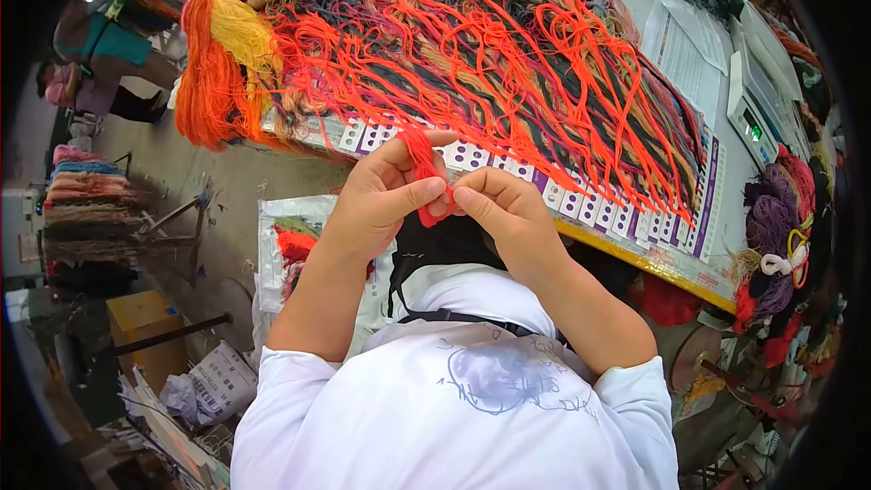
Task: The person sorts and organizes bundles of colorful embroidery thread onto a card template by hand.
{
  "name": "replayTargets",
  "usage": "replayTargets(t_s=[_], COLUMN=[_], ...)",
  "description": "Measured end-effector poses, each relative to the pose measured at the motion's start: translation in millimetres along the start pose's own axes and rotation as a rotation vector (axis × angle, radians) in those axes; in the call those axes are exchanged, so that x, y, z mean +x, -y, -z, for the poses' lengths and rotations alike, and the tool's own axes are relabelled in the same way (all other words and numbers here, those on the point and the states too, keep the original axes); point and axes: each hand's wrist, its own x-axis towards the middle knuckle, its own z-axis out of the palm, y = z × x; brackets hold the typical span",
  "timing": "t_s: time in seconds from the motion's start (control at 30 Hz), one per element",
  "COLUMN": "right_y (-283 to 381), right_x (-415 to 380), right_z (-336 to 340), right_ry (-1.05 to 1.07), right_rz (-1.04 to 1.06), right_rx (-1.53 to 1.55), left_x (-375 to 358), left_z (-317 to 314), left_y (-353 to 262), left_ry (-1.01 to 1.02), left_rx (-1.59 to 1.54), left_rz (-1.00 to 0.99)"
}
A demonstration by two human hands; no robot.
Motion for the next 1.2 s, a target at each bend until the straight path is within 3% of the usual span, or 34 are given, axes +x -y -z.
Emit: replayTargets(t_s=[0.23,0.33,0.47,0.53,1.2], right_y=[1,-7,-9,-19,-13], right_x=[-3,-1,-1,3,-8], right_z=[-2,2,3,6,27], right_ry=[-0.048,-0.076,-0.102,-0.043,-0.073], right_rz=[0.019,0.02,0.055,0.054,0.084], right_rx=[0.014,-0.079,-0.248,-0.039,-0.043], left_x=[2,4,3,7,20], left_z=[-2,2,-4,-1,-15], left_y=[-1,1,4,8,17], left_ry=[-0.015,0.011,-0.109,-0.054,0.016], left_rx=[0.004,0.044,0.104,0.084,0.04], left_rz=[0.036,0.064,0.032,0.003,0.078])
